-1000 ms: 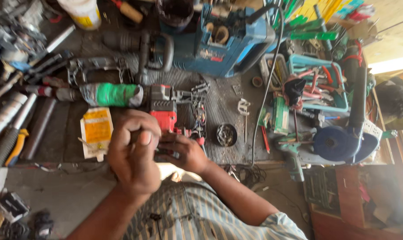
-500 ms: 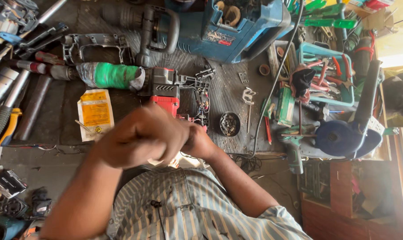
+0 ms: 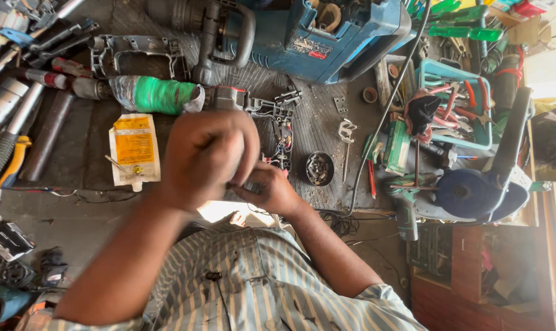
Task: The person sits at a workbench repairing a small red engine or machine. They handle and fit small metal parts together, wipe components with a cloth, apply material from a yellow packet, and use a screwdriver to work on the machine housing.
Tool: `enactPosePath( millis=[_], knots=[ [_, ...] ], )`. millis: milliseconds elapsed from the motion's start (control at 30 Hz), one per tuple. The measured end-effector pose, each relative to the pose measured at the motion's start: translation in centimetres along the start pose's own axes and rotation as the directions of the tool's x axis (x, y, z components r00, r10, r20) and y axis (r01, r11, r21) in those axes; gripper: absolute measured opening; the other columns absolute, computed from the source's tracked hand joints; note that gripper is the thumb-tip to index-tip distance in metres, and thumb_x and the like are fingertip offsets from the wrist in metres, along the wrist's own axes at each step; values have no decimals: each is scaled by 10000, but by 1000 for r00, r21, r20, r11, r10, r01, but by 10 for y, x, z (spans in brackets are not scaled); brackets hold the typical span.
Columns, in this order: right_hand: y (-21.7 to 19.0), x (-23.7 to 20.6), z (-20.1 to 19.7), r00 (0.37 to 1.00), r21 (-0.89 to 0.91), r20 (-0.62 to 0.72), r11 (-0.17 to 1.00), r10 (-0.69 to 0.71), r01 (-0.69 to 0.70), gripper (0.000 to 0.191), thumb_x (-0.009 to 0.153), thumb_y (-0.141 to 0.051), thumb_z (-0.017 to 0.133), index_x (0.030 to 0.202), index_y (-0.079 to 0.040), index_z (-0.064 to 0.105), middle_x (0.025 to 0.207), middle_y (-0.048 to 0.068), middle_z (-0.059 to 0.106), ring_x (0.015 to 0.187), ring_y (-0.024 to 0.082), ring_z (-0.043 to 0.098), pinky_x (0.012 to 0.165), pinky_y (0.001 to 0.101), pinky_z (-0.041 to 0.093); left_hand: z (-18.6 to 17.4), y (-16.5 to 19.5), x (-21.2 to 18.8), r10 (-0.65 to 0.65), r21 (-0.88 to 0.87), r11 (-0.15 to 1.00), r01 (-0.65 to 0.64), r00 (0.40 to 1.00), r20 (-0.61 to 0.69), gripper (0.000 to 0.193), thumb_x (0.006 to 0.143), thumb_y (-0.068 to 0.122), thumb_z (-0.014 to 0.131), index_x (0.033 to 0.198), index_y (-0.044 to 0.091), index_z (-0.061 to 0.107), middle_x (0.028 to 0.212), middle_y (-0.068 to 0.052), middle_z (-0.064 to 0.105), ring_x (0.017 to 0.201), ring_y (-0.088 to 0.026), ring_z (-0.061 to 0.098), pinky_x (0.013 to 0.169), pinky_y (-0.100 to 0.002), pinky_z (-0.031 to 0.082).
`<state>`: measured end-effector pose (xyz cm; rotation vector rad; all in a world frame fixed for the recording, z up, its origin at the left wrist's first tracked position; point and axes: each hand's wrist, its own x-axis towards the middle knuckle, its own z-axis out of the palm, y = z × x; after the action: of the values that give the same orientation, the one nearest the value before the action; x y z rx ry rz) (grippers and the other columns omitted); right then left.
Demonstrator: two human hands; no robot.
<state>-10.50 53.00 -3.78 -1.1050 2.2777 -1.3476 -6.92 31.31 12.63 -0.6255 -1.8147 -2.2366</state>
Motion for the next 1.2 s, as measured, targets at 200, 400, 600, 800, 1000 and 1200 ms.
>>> enactPosePath(
  millis=[200, 400, 600, 800, 1000, 1200],
  knots=[
    [7, 1, 0, 996, -83, -14, 992, -92, 91, 342, 742, -87, 850, 1062, -60, 733, 1137, 123, 717, 1079, 313, 702, 971, 399, 554, 27, 4, -15, 167, 294, 948, -125, 978, -123, 304, 1050, 184, 499, 778, 49, 518, 634, -60, 530, 528, -155, 527, 537, -290, 423],
    [1, 1, -2, 998, -17, 3, 998, -63, 63, 225, 822, -105, 840, 1029, -64, 761, 1094, 115, 730, 1041, 275, 724, 937, 372, 567, -18, -12, 7, 135, -343, 939, -21, 940, 313, 454, 1100, 220, 570, 661, 124, 505, 602, 0, 556, 500, -118, 493, 502, -298, 411],
    [12, -2, -4, 998, 384, 55, 922, 15, -35, 179, 943, 21, 699, 1114, -14, 739, 1102, 101, 769, 1069, 178, 728, 969, 336, 585, 16, -15, 0, 185, 92, 978, -185, 983, 4, 432, 1165, 344, 480, 844, 64, 552, 633, 16, 538, 497, -39, 471, 471, -232, 396],
    [22, -6, 8, 997, 311, 49, 947, 65, -77, 156, 858, 92, 723, 998, 24, 710, 955, 88, 781, 904, 133, 732, 830, 290, 583, 40, -10, 18, 270, 189, 951, -243, 954, -129, 373, 1185, 276, 481, 899, 41, 529, 639, 16, 501, 505, -26, 449, 468, -212, 367],
    [21, -4, 7, 999, 436, -24, 900, 27, -14, 132, 917, 108, 669, 1023, 43, 713, 1075, 91, 746, 1008, 129, 702, 889, 298, 580, 43, -15, 12, 271, 231, 946, -226, 945, -186, 372, 1217, 234, 501, 917, 18, 534, 706, 0, 537, 568, -33, 490, 518, -207, 399],
    [25, -6, 8, 997, 376, -7, 924, 83, -74, 157, 892, 104, 678, 1031, 34, 704, 1031, 90, 776, 968, 135, 736, 876, 303, 600, 46, -10, 13, 247, 279, 941, -192, 953, -175, 351, 1194, 219, 498, 913, 17, 553, 669, 14, 528, 558, -15, 494, 517, -202, 381]
  ],
)
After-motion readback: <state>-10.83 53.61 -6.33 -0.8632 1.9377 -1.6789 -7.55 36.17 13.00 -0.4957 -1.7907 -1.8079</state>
